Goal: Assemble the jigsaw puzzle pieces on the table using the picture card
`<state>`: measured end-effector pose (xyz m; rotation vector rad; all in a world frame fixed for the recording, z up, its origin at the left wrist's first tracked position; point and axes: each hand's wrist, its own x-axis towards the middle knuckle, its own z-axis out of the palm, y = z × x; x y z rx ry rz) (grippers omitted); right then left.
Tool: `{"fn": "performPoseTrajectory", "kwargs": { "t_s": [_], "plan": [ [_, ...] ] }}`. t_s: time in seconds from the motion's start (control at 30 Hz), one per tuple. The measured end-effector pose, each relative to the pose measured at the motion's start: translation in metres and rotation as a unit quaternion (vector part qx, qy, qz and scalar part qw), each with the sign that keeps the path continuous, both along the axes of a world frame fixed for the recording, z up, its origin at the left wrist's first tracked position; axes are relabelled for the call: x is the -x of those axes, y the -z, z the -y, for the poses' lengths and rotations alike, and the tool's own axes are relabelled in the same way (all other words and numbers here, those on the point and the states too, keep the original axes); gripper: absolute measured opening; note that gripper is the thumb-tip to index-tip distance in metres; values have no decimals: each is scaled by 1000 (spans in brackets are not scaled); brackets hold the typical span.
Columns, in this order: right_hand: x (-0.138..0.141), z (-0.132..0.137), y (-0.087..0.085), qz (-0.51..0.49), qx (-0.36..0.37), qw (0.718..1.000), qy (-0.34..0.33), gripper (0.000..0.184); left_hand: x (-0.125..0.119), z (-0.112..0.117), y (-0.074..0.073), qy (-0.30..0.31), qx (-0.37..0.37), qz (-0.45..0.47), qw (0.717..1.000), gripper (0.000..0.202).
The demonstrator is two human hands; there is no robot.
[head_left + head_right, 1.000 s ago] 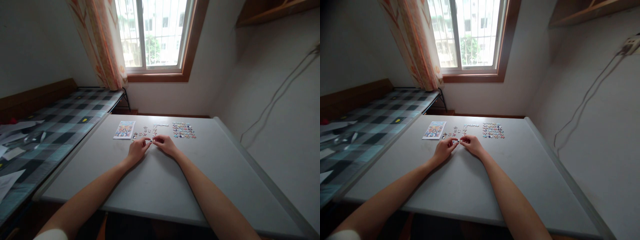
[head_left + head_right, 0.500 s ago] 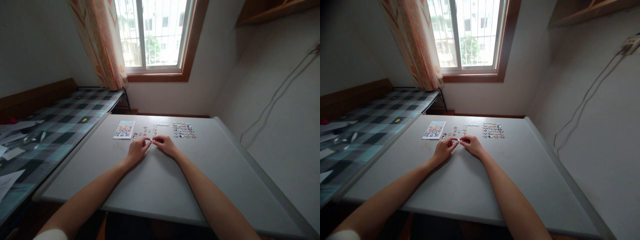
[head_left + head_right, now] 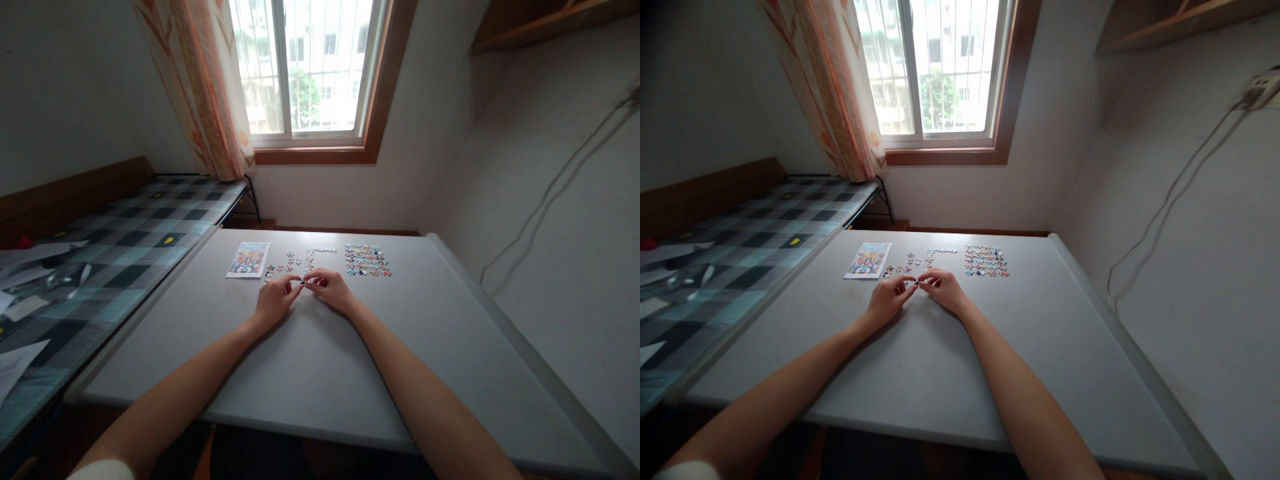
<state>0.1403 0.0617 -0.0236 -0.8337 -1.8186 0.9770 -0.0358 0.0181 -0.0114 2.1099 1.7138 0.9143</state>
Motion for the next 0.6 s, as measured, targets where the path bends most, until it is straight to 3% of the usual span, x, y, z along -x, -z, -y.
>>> {"fn": "performPoseTrajectory", "kwargs": {
  "t_s": [0.13,0.27,0.47,0.6],
  "plan": [
    [-8,-5,-1,11,-6,999,37,15,-1,2,-2,9,-20,2,1000,30],
    [-19,-12,2,79,-44,994,59,11,-4,7,-5,36,-48,-68,996,27],
    [-22,-13,5,141,-76,986,53,10,-12,18,-9,62,-20,-189,980,40],
    [-22,-12,4,153,-70,984,54,9,-15,22,-11,73,-13,-219,973,42]
  ]
}}
